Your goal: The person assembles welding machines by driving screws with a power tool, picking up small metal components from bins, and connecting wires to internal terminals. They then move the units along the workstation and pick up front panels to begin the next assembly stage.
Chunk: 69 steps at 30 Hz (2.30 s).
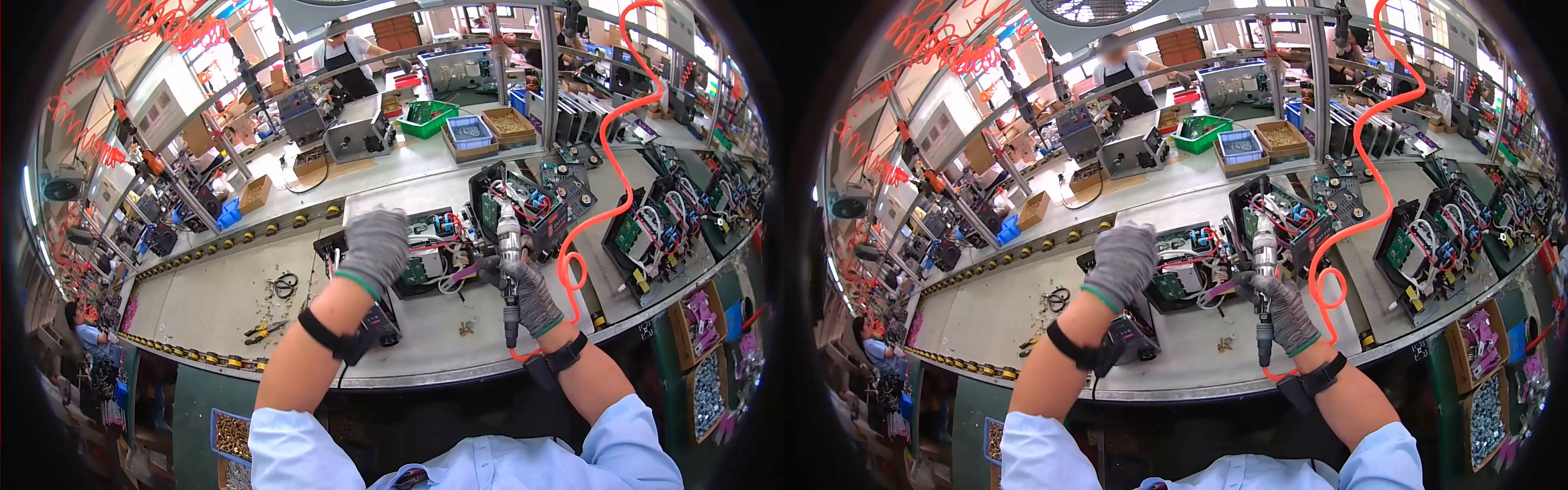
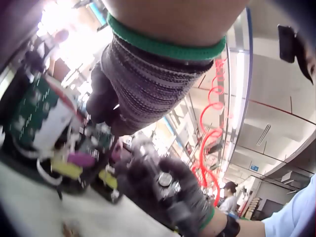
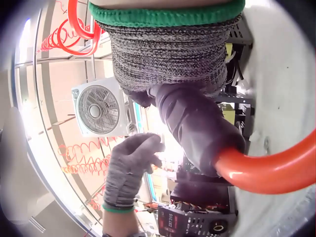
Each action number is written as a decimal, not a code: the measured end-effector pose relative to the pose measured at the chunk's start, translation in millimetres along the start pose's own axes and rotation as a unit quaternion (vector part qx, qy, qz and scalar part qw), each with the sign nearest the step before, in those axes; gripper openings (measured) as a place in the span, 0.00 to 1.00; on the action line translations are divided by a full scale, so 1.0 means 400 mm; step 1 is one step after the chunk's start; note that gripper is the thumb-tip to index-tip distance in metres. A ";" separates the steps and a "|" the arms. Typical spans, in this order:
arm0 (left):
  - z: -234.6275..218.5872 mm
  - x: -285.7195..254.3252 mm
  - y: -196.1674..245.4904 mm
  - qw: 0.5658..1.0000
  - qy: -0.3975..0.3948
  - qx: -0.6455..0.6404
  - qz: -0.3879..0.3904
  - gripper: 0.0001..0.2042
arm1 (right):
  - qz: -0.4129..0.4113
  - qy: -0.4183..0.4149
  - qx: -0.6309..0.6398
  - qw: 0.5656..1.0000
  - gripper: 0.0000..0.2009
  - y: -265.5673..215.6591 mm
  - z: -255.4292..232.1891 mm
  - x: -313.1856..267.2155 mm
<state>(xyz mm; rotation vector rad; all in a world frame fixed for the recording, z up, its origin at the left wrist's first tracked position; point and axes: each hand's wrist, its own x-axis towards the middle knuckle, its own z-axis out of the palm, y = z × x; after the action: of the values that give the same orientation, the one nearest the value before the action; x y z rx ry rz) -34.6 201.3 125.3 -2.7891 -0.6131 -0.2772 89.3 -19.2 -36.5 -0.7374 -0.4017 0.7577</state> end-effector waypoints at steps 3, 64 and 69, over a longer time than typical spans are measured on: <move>0.061 -0.079 0.155 0.990 0.013 -0.080 0.112 0.09 | -0.025 -0.021 -0.081 0.996 0.30 -0.049 0.041 -0.097; 0.317 -0.341 0.205 0.325 -0.230 -0.895 -0.203 0.13 | 0.317 -0.094 -0.168 0.929 0.32 -0.048 -0.061 -0.585; 0.294 -0.344 0.207 0.363 -0.214 -0.891 -0.170 0.13 | 0.323 -0.110 -0.143 0.929 0.31 -0.058 -0.063 -0.575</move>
<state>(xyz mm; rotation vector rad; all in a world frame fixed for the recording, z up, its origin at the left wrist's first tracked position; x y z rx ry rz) -106.5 112.0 -37.5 -4.8495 -1.9689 -0.4348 -39.5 -212.1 -53.2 -1.0845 -0.4825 1.4323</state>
